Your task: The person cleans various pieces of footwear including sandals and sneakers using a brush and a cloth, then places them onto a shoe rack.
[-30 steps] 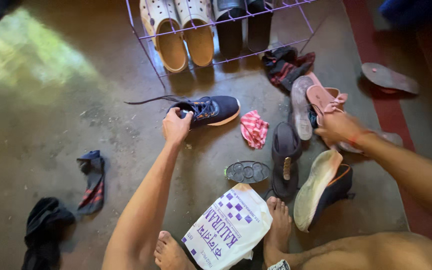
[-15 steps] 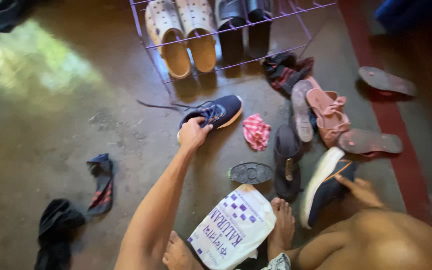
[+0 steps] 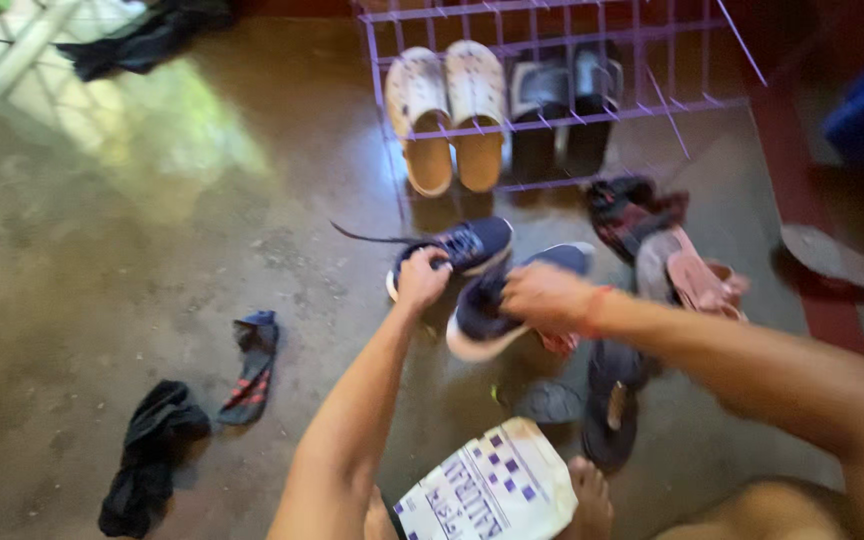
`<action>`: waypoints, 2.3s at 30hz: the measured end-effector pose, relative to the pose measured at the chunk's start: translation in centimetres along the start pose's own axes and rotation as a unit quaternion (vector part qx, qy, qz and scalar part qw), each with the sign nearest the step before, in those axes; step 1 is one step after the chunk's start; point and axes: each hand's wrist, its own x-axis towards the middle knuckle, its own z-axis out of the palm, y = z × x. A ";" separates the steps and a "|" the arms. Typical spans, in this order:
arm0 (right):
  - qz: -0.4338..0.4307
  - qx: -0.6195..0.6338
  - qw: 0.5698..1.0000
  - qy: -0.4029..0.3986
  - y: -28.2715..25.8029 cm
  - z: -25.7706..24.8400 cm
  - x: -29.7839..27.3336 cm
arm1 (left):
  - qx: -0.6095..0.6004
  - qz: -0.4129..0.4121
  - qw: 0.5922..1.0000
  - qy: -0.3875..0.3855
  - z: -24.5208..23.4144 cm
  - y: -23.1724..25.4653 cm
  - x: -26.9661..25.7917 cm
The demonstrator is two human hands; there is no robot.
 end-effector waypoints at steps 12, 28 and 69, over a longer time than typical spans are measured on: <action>0.188 0.156 0.969 -0.024 -3.9 6.4 5.9 | -0.046 -0.091 0.995 0.004 -7.3 7.1 -6.4; 0.364 0.392 0.845 0.018 -1.1 -1.4 4.0 | -0.165 -0.073 0.983 -0.024 -8.3 7.7 -6.8; 0.594 0.519 0.614 0.002 5.6 4.1 0.4 | 0.279 0.045 0.954 -0.096 -0.6 3.0 -7.9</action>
